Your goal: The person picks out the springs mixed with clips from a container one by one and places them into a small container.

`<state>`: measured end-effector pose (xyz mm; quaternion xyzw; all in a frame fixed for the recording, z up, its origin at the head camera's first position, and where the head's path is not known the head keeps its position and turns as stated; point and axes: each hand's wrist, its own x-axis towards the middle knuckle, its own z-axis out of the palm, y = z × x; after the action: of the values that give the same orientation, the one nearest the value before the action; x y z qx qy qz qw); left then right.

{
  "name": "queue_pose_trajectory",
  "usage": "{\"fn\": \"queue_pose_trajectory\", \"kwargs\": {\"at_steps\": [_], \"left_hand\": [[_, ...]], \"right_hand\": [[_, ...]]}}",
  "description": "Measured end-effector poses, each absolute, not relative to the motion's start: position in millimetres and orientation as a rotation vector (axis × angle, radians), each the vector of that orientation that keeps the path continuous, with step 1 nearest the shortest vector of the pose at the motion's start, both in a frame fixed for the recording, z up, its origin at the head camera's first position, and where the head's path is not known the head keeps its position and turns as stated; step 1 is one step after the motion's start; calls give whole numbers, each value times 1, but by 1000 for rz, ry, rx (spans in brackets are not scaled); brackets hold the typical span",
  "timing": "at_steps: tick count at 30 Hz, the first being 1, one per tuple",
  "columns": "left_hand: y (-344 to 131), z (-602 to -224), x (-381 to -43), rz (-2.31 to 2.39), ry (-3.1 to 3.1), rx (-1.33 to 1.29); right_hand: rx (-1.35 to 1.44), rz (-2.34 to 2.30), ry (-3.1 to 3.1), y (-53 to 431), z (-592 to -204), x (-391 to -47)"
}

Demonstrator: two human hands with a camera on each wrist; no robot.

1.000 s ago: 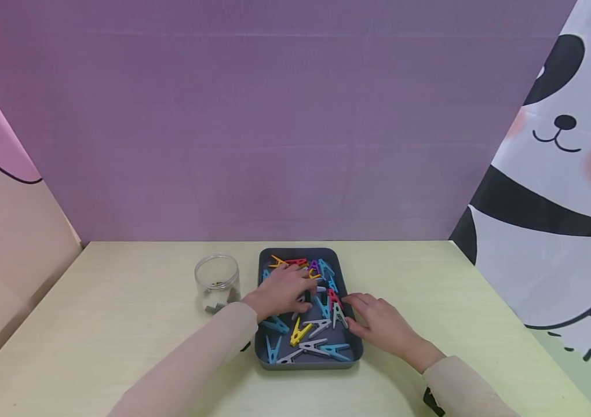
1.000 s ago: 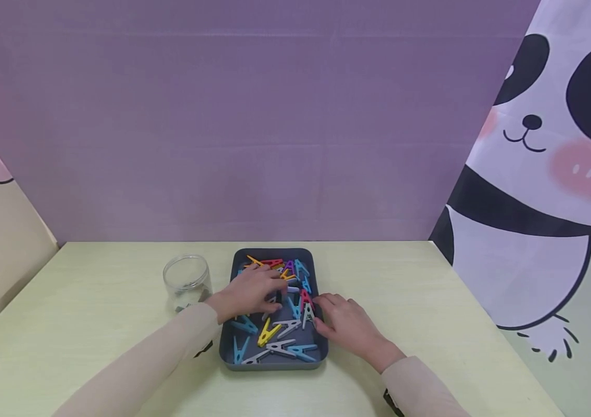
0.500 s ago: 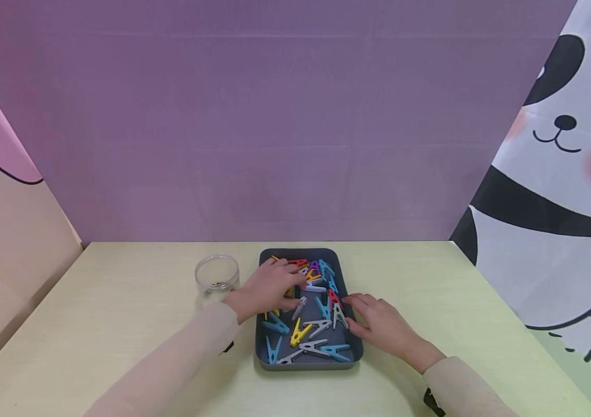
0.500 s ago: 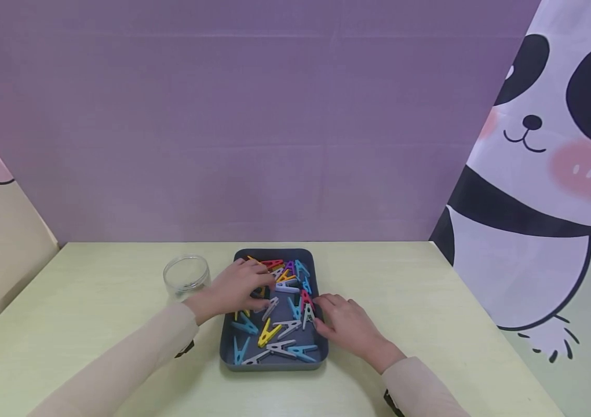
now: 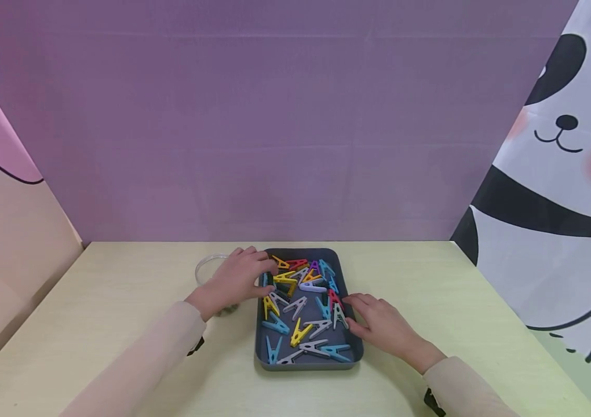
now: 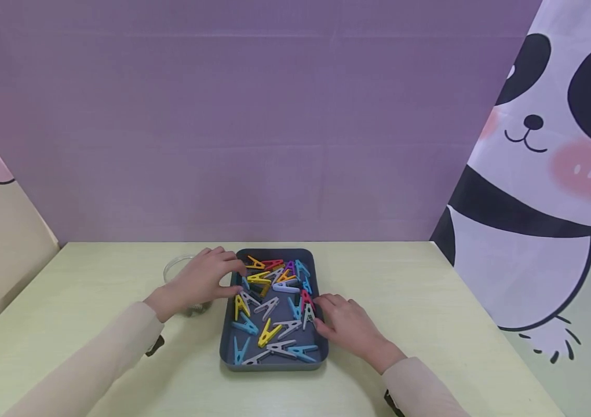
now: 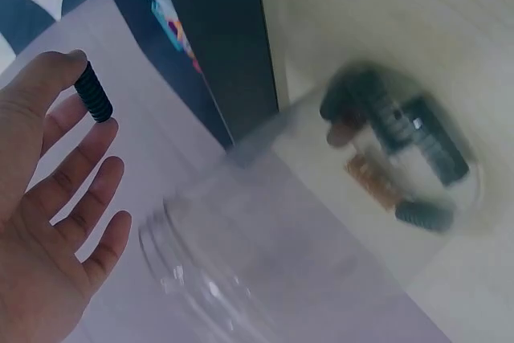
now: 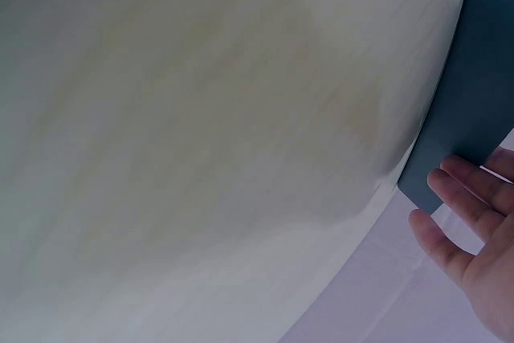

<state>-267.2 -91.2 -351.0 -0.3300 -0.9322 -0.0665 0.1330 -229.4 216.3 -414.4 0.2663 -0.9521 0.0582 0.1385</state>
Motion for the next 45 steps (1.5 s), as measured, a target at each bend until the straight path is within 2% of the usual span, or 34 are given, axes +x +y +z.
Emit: {"fn": "queue_pose_trajectory", "kwargs": {"at_steps": [15,25,45], "left_hand": [[-135,-340,-264,-271,-2661,-784],[-159,-345,-264,-323,-2649,-713],[-170,-360,-274,-317,-2687,-650]], "right_hand": [[778,170,-2741,217,-414,-228],[786,158,-2728,218,-413,-228],[783,167,-2731,217,-413,-229]]}}
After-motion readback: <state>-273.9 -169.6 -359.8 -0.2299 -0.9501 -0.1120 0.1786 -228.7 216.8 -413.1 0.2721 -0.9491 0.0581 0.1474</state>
